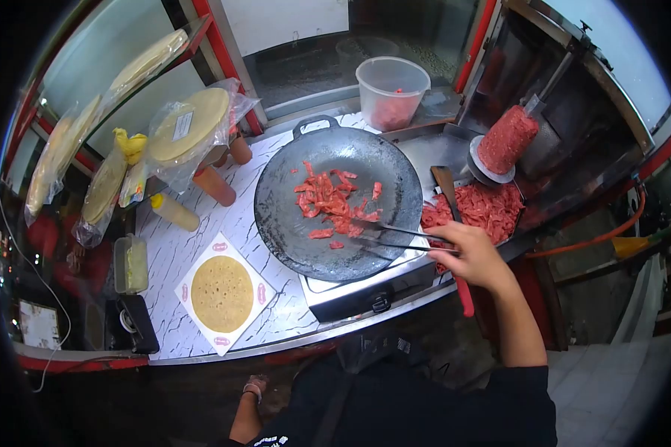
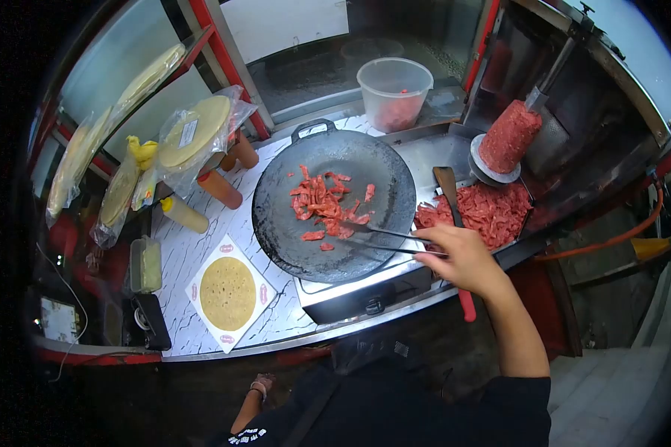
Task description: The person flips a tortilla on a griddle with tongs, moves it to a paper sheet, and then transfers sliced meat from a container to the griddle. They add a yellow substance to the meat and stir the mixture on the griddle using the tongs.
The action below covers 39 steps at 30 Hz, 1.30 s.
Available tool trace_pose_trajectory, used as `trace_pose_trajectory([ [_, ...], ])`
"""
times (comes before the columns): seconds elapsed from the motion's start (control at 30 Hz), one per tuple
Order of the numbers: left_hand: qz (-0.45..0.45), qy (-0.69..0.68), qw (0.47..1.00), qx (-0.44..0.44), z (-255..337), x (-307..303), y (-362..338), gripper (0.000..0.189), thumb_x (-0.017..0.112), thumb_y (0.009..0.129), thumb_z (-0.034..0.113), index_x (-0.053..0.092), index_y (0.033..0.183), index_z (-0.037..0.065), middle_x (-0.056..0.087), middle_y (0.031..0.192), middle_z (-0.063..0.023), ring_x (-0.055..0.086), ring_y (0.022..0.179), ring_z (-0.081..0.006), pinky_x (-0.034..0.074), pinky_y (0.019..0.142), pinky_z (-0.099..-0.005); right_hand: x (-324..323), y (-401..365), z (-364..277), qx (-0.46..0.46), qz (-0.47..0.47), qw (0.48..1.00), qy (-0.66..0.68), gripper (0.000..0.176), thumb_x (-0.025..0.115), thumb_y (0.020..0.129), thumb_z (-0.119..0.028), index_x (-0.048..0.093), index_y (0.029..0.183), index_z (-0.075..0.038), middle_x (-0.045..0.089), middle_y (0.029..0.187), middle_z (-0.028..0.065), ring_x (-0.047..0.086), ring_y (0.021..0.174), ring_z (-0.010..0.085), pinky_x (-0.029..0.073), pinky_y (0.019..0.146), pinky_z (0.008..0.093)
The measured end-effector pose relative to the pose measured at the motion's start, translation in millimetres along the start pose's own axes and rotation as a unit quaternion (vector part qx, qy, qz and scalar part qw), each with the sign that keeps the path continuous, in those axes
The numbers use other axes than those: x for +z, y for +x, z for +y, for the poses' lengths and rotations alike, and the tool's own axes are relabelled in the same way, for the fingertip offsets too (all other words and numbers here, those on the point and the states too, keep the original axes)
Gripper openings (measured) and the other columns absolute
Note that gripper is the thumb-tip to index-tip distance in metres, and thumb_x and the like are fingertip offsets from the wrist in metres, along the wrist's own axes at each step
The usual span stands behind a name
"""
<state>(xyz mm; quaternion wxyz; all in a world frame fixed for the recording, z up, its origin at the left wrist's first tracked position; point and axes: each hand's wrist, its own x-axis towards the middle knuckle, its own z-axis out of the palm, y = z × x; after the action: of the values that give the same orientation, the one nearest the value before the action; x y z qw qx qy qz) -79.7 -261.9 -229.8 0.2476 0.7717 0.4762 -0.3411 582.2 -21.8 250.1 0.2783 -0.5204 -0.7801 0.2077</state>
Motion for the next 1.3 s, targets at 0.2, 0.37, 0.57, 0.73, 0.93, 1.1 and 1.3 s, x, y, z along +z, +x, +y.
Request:
trace_pose_trajectory([
  [0.2, -0.061, -0.066, 0.995, -0.049, -31.4, 0.8, 9.3, 0.039, 0.043, 0.102, 0.032, 0.074, 0.121, 0.017, 0.068, 0.134, -0.0156, 0.063, 0.125, -0.0366, 0.047, 0.111, -0.0495, 30.4, 50.4, 2.1, -0.044, 0.074, 0.982, -0.166, 0.033, 0.074, 0.093, -0.026, 0.071, 0.119, -0.006, 0.070, 0.094, 0.0137, 0.070, 0.082, 0.0345, 0.055, 0.072, 0.0422],
  [0.37, 0.060, -0.206, 0.974, -0.076, -69.1, -8.8, -1.2, 0.045, 0.042, 0.103, 0.038, 0.067, 0.136, 0.021, 0.061, 0.143, -0.0185, 0.058, 0.134, -0.0349, 0.041, 0.116, -0.0509, 40.7, 77.5, -17.1, 0.021, 0.121, 0.982, -0.142, 0.032, 0.074, 0.093, -0.027, 0.073, 0.115, -0.004, 0.074, 0.104, 0.0183, 0.072, 0.093, 0.0371, 0.056, 0.079, 0.0434],
  [0.57, 0.021, -0.186, 0.979, -0.083, -104.2, 31.1, 11.5, 0.037, 0.055, 0.099, 0.035, 0.070, 0.128, 0.017, 0.069, 0.132, -0.0141, 0.065, 0.122, -0.0353, 0.049, 0.107, -0.0494, 15.8, 80.2, -42.9, 0.059, 0.100, 0.982, -0.147, 0.032, 0.073, 0.092, -0.027, 0.075, 0.113, -0.003, 0.074, 0.104, 0.0204, 0.071, 0.098, 0.0398, 0.055, 0.085, 0.0456],
  [0.73, -0.053, -0.107, 0.993, -0.020, -135.3, 54.6, -14.2, 0.035, 0.057, 0.097, 0.035, 0.071, 0.122, 0.014, 0.070, 0.130, -0.0151, 0.066, 0.119, -0.0354, 0.050, 0.103, -0.0496, 44.4, 82.0, -83.6, 0.076, 0.082, 0.950, -0.291, 0.035, 0.074, 0.092, -0.030, 0.073, 0.114, -0.003, 0.074, 0.102, 0.0208, 0.072, 0.089, 0.0392, 0.056, 0.080, 0.0462],
  [0.93, -0.096, -0.034, 0.994, 0.025, -165.5, 46.1, -31.2, 0.034, 0.059, 0.095, 0.034, 0.073, 0.115, 0.010, 0.071, 0.127, -0.0164, 0.068, 0.115, -0.0356, 0.053, 0.099, -0.0499, 100.6, 61.4, -135.8, 0.073, 0.092, 0.968, -0.221, 0.036, 0.075, 0.093, -0.025, 0.071, 0.121, -0.001, 0.073, 0.111, 0.0213, 0.074, 0.094, 0.0352, 0.058, 0.080, 0.0404],
  [1.1, -0.066, -0.007, 0.998, 0.024, -168.6, 3.7, -31.2, 0.034, 0.061, 0.093, 0.034, 0.074, 0.110, 0.007, 0.072, 0.124, -0.0174, 0.070, 0.111, -0.0357, 0.055, 0.095, -0.0501, 76.5, 33.8, -104.1, 0.148, 0.155, 0.966, -0.145, 0.035, 0.076, 0.092, -0.026, 0.073, 0.114, 0.000, 0.075, 0.102, 0.0212, 0.074, 0.095, 0.0367, 0.056, 0.083, 0.0418],
  [1.3, -0.058, -0.163, 0.983, -0.060, -178.7, 30.0, -8.6, 0.034, 0.059, 0.095, 0.032, 0.073, 0.116, 0.009, 0.070, 0.129, -0.0169, 0.068, 0.115, -0.0360, 0.053, 0.098, -0.0506, 93.5, 2.2, -95.4, 0.138, 0.082, 0.983, -0.092, 0.037, 0.076, 0.092, -0.025, 0.071, 0.119, 0.001, 0.074, 0.105, 0.0208, 0.074, 0.094, 0.0314, 0.056, 0.082, 0.0385],
])
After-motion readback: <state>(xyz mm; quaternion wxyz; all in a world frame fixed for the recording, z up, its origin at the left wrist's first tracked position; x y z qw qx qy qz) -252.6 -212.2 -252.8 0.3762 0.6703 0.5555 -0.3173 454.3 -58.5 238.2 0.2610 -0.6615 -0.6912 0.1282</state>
